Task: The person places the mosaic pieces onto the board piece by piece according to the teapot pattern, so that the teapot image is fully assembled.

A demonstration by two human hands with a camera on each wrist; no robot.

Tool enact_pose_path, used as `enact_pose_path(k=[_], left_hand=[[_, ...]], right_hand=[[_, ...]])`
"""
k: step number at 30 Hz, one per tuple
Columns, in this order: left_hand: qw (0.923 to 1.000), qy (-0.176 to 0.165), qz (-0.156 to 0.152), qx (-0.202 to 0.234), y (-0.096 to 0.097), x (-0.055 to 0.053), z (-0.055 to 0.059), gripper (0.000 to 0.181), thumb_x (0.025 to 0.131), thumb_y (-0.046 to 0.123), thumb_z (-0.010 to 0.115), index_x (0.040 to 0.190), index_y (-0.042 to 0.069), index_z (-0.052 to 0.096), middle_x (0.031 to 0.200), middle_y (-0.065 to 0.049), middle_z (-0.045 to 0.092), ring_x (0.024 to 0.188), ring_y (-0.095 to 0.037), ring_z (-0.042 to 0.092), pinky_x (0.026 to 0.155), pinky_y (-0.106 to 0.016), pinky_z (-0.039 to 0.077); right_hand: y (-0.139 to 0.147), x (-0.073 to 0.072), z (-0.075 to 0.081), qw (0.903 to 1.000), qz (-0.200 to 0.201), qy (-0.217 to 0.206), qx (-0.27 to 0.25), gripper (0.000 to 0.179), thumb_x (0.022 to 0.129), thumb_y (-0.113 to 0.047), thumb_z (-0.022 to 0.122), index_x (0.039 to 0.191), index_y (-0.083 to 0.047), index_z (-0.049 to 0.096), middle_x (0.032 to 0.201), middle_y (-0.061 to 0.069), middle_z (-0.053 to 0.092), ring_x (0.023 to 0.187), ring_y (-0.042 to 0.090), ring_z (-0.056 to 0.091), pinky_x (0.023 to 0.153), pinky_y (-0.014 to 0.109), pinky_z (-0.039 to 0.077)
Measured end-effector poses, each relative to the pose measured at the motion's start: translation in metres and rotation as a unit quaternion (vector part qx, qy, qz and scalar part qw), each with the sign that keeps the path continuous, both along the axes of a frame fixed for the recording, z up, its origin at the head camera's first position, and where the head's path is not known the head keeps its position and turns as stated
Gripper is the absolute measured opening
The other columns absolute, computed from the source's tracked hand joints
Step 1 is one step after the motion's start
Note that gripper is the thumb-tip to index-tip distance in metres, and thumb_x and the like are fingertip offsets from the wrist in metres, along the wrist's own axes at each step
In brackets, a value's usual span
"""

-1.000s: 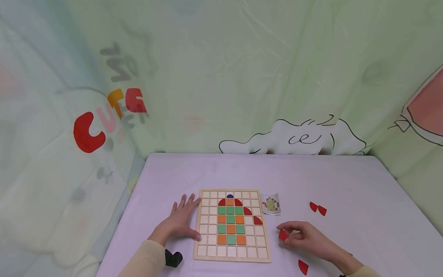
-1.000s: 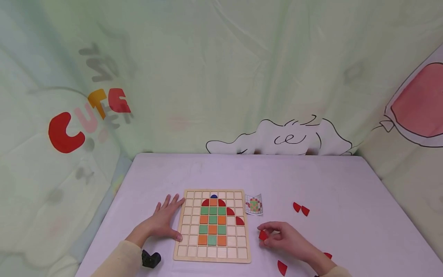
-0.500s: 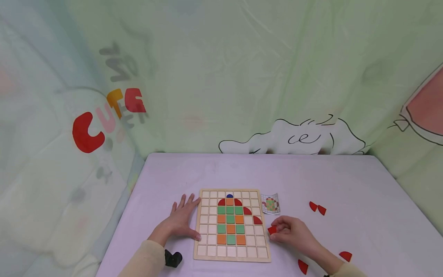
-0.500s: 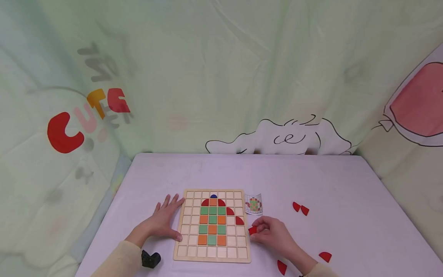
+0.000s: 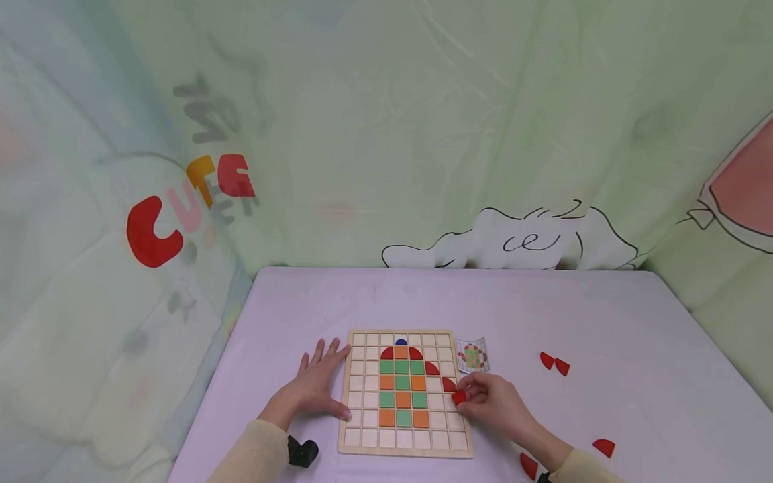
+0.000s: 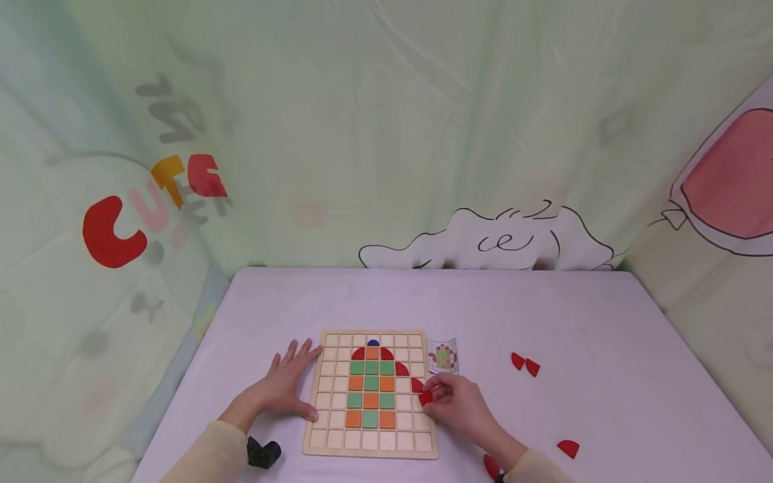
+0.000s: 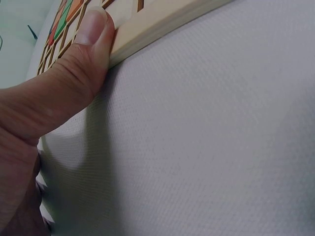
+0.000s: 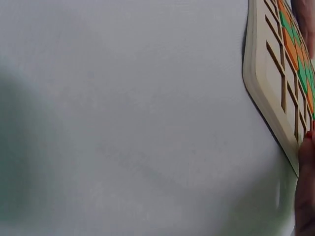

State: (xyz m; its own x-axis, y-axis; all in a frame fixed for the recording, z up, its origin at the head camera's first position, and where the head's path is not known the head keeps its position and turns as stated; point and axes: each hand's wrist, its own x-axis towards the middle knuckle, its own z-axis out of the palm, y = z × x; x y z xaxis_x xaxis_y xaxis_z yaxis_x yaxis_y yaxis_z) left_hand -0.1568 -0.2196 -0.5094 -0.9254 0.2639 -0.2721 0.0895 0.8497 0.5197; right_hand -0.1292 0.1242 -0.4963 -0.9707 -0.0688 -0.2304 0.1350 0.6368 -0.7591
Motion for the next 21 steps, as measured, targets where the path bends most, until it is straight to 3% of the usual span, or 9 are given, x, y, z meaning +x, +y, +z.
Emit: enact_pose_path(k=[5,12,14,17,21], left_hand=[[1.0000,-0.001,0.001,0.001,0.000,0.001,0.001,0.125,0.058,0.042,0.099,0.161,0.014,0.032,0.172,-0.016,0.018,0.160,-0.042,0.003,0.126,-0.068,0.003],[1.0000,-0.005,0.000,0.005,0.000,-0.001,0.001,0.125,0.059,0.041,0.099,0.161,0.013,0.032,0.172,-0.016,0.018,0.160,-0.042,0.002,0.126,-0.068,0.002],[1.0000,-0.009,-0.002,0.002,-0.001,-0.002,0.000,0.126,0.059,0.041,0.099,0.161,0.014,0.030,0.172,-0.016,0.016,0.160,-0.042,0.001,0.126,-0.067,0.001],[0.9999,-0.012,-0.003,0.000,-0.001,-0.002,0.000,0.125,0.060,0.041,0.098,0.161,0.014,0.030,0.172,-0.016,0.016,0.160,-0.043,0.000,0.126,-0.067,0.000],[0.9999,-0.011,-0.003,0.004,-0.001,-0.002,0.001,0.125,0.059,0.042,0.099,0.161,0.013,0.031,0.172,-0.016,0.017,0.160,-0.043,0.001,0.126,-0.068,0.001]], right_hand=[[-0.002,-0.002,-0.001,0.9996,0.004,0.019,0.019,0.022,0.084,0.001,0.078,0.105,-0.007,0.075,0.087,-0.001,0.069,0.078,0.012,0.059,0.068,0.021,0.057],[-0.004,0.003,0.004,0.9928,0.039,0.078,0.082,0.014,0.083,0.000,0.080,0.091,-0.009,0.073,0.085,-0.003,0.069,0.077,0.009,0.061,0.069,0.024,0.059],[-0.006,0.005,0.004,0.9853,0.064,0.101,0.122,0.015,0.082,-0.002,0.083,0.088,-0.012,0.073,0.084,-0.004,0.068,0.075,0.008,0.059,0.069,0.024,0.059],[-0.007,0.009,0.002,0.9658,0.106,0.142,0.189,0.018,0.079,-0.007,0.086,0.083,-0.016,0.072,0.082,-0.007,0.065,0.073,0.005,0.055,0.068,0.020,0.058],[-0.008,0.012,-0.001,0.9444,0.136,0.190,0.231,0.021,0.076,-0.009,0.089,0.080,-0.017,0.070,0.081,-0.008,0.065,0.070,0.003,0.054,0.068,0.018,0.058]])
